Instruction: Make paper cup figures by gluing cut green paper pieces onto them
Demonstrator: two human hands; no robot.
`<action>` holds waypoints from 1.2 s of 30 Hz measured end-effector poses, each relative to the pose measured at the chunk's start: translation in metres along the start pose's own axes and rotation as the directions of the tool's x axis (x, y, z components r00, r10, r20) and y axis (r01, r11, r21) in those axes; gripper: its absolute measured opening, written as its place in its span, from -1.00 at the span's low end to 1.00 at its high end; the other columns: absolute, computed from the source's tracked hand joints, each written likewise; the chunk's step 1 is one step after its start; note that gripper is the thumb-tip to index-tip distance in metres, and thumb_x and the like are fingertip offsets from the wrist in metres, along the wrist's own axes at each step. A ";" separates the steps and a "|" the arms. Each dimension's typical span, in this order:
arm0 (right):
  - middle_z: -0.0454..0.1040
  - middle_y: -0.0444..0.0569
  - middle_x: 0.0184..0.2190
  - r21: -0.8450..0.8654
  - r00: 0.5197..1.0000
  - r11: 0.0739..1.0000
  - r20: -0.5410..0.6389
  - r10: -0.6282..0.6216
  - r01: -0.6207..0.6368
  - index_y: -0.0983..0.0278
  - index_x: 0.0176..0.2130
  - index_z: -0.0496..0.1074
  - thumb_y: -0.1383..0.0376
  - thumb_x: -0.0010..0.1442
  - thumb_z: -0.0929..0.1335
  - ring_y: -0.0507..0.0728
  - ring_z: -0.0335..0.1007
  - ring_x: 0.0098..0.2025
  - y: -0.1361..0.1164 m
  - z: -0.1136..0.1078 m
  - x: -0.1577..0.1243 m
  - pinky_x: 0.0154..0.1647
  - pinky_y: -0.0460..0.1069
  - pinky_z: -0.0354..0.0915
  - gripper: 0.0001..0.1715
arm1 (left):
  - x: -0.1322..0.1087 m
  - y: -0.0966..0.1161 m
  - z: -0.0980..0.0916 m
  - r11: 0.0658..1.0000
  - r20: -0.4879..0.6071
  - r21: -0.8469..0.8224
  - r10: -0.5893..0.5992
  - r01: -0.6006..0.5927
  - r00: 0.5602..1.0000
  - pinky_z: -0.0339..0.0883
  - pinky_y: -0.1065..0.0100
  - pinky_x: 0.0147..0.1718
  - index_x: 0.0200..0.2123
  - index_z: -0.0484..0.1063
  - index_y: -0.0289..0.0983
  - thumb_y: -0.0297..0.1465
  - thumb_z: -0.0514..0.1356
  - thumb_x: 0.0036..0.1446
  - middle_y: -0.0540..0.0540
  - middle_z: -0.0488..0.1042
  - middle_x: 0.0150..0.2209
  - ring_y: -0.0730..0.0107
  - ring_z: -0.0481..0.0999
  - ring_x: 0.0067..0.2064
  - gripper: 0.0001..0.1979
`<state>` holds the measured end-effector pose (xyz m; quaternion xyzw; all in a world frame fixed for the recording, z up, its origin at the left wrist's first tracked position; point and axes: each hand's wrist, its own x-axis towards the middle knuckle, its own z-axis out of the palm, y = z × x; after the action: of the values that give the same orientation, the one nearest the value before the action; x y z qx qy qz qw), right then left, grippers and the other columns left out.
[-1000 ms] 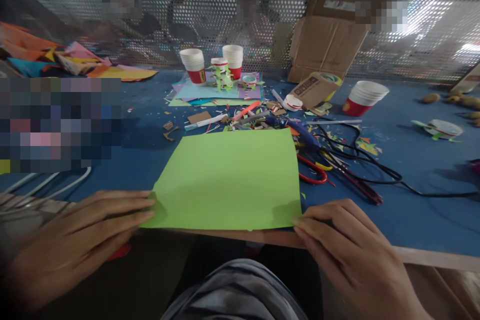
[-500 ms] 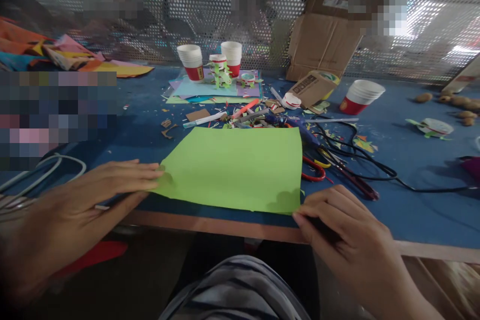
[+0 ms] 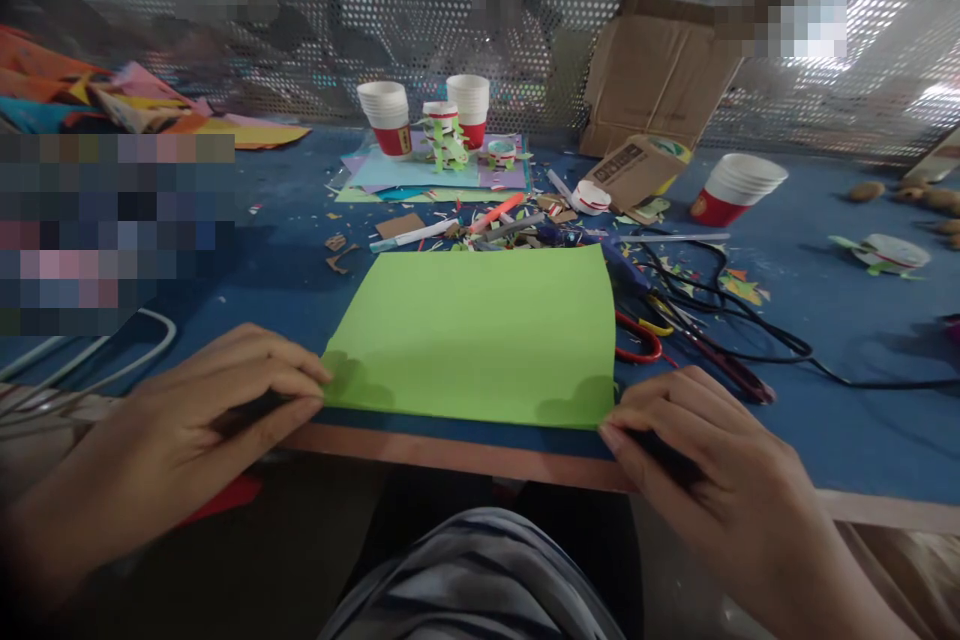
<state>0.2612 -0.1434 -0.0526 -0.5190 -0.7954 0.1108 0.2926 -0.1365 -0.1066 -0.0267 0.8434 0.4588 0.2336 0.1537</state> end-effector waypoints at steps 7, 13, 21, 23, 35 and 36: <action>0.51 -0.12 -0.29 0.022 0.999 1.000 0.040 0.006 -0.007 0.11 -0.26 0.45 0.24 0.34 0.38 0.13 0.44 -0.24 -0.003 -0.003 0.010 -0.25 0.02 0.37 -0.93 | 0.009 0.002 0.002 0.995 0.063 0.037 -0.099 0.097 0.993 0.25 0.24 -0.10 -0.29 0.40 -0.19 -0.27 0.13 0.37 -0.06 0.43 -0.17 0.23 0.35 -0.07 -0.82; 0.47 -0.11 -0.35 -0.024 0.997 0.999 0.056 0.048 -0.047 0.14 -0.32 0.39 0.25 0.36 0.35 0.14 0.40 -0.28 -0.007 -0.001 0.013 -0.28 0.04 0.35 -0.83 | 0.009 -0.003 0.003 0.992 0.065 0.039 -0.125 0.123 0.990 0.25 0.24 -0.11 -0.29 0.40 -0.17 -0.24 0.13 0.36 -0.06 0.42 -0.18 0.20 0.36 -0.07 -0.82; 0.41 -0.11 -0.40 -0.100 0.996 0.994 0.066 0.053 -0.047 0.15 -0.37 0.33 0.25 0.37 0.32 0.14 0.34 -0.33 -0.009 0.002 0.017 -0.33 0.05 0.29 -0.77 | 0.008 -0.002 0.004 0.992 0.079 0.028 -0.124 0.122 0.989 0.24 0.23 -0.10 -0.29 0.35 -0.18 -0.24 0.12 0.37 -0.06 0.40 -0.17 0.21 0.35 -0.07 -0.81; 0.42 -0.11 -0.40 -0.105 0.996 0.994 0.077 0.047 -0.039 0.15 -0.38 0.32 0.25 0.37 0.31 0.14 0.34 -0.33 -0.008 0.002 0.017 -0.33 0.05 0.28 -0.76 | 0.009 -0.002 0.005 0.992 0.082 0.029 -0.127 0.125 0.989 0.24 0.22 -0.10 -0.30 0.33 -0.18 -0.24 0.12 0.38 -0.05 0.39 -0.17 0.23 0.34 -0.07 -0.80; 0.38 -0.11 -0.42 -0.168 0.996 0.986 0.079 0.033 -0.019 0.16 -0.38 0.26 0.25 0.37 0.31 0.13 0.34 -0.37 -0.006 0.009 0.015 -0.33 0.05 0.26 -0.75 | 0.006 -0.004 0.005 0.981 0.046 0.044 -0.190 0.188 0.981 0.32 0.27 -0.14 -0.14 0.31 -0.15 -0.21 0.14 0.36 -0.06 0.41 -0.12 0.23 0.38 -0.10 -0.85; 0.38 -0.11 -0.42 -0.172 0.996 0.985 0.079 0.031 -0.017 0.16 -0.38 0.26 0.24 0.36 0.31 0.13 0.34 -0.37 -0.006 0.009 0.015 -0.33 0.05 0.26 -0.75 | 0.007 -0.003 0.005 0.985 0.039 0.039 -0.172 0.171 0.984 0.33 0.25 -0.07 -0.05 0.33 -0.13 -0.22 0.15 0.35 -0.07 0.41 -0.05 0.21 0.39 -0.04 -0.82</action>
<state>0.2468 -0.1313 -0.0512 -0.5468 -0.8070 0.0667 0.2128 -0.1332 -0.0994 -0.0305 0.8081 0.5305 0.1933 0.1679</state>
